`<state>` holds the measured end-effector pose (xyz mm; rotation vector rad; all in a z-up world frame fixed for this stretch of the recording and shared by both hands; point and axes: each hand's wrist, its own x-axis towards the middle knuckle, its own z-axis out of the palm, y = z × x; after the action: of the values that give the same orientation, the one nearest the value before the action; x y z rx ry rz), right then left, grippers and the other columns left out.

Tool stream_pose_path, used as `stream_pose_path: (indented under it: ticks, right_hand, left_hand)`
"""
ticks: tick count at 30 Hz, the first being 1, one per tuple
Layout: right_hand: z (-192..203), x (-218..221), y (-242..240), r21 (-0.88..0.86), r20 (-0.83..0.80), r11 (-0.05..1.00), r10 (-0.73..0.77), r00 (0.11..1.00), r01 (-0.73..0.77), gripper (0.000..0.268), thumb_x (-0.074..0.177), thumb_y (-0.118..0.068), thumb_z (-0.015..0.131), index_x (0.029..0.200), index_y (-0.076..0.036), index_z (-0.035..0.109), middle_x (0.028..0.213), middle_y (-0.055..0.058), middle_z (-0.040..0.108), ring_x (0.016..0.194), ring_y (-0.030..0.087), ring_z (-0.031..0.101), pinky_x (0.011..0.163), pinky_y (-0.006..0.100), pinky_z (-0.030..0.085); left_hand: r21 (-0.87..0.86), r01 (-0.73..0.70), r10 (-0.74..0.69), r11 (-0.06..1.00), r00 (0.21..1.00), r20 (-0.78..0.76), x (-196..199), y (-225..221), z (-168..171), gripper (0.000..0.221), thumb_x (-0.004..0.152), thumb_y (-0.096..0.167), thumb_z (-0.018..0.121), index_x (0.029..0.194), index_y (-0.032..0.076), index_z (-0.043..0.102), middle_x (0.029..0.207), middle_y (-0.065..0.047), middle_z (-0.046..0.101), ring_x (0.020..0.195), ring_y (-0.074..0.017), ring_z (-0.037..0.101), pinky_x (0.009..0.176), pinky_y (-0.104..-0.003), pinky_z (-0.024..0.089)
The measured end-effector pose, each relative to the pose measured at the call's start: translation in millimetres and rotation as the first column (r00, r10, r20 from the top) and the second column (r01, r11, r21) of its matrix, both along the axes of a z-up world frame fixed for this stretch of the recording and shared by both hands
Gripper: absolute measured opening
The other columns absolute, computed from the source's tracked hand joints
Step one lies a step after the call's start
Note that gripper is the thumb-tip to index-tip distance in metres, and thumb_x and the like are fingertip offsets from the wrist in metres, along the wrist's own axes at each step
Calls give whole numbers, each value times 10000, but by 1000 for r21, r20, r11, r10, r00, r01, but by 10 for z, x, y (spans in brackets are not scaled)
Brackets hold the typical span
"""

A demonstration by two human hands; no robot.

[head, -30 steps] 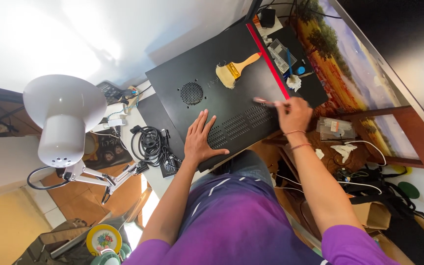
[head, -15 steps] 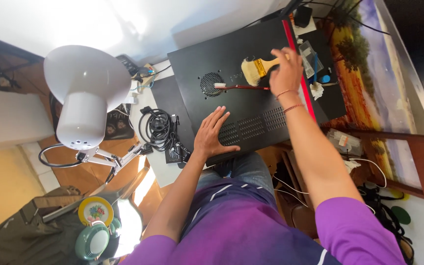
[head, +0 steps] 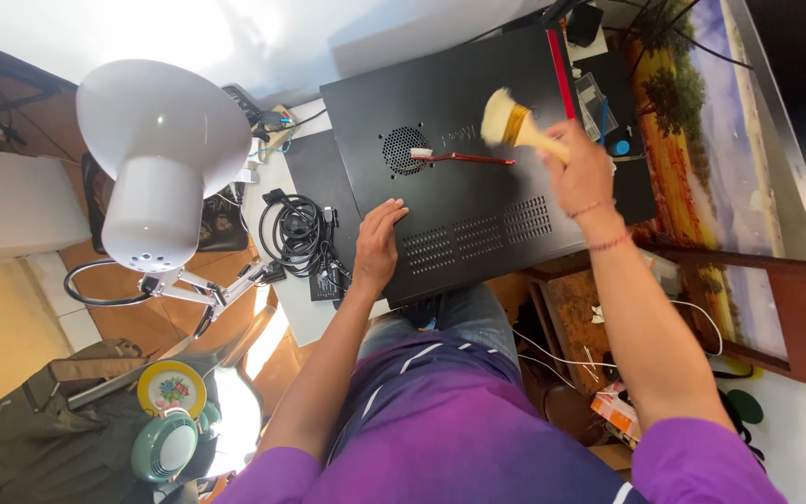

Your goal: Cleaning and brushing off dust from the side panel and fans of a computer case.

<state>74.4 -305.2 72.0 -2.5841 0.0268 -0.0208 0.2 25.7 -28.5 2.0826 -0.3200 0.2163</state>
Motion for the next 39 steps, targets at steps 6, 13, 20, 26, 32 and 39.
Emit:
stream_pose_path:
  ticks: [6,13,20,26,32,39]
  right_hand:
    - [59,-697,812,346,-32,870,384,923,-350,241,884,-247,760,1065,-88,760,969,97,742,860,265,721,765,368,568]
    - [-306,-872,76,93,-285,948,318,904,-304,256,903,-364,722,1100,-226,811,848,99,705,831,315,684,755,423,537]
    - [-112,-955,-1137,-264,-211,964,-33,977,-25,271,863,-342,761,1099,-230,832,883,128,730,790,351,710,764,455,576]
    - [197,-865,276,-2,3,985,173,985,-173,222,918,-265,699,1071,-125,780,966,106,739,882,323,701,775,425,565]
    - [-165,-900,722,82,-146,961,274,951,-264,222,900,-304,689,1050,-187,804,849,107,718,830,327,689,735,448,552]
    - [-152,-791,-839,-176,-361,982,-130,924,69,275,797,-361,761,1053,-286,830,871,142,770,805,354,743,829,443,593]
  left_hand:
    - [85,54,-56,995,998,17,11,66,34,424,877,-132,547,1250,29,669,1369,-99,656,1363,-294,570,1132,-422,438]
    - [64,77,-78,995,997,18,-13,37,35,337,963,-106,548,1245,38,665,1359,-95,655,1346,-291,579,1109,-412,442]
    - [121,-16,9,993,998,56,8,-56,-6,298,968,-78,544,1199,53,680,1310,-87,682,1290,-285,611,1060,-406,452]
    - [143,-19,11,989,998,54,7,-67,-45,279,975,-73,544,1191,49,673,1317,-92,676,1296,-293,602,1065,-412,444]
    - [151,-15,9,988,999,45,11,-79,-36,282,969,-71,537,1188,45,672,1324,-93,675,1303,-295,595,1067,-417,440]
    - [155,-27,19,988,999,50,-14,-94,-20,275,981,-69,536,1197,40,665,1337,-100,664,1311,-297,581,1066,-422,436]
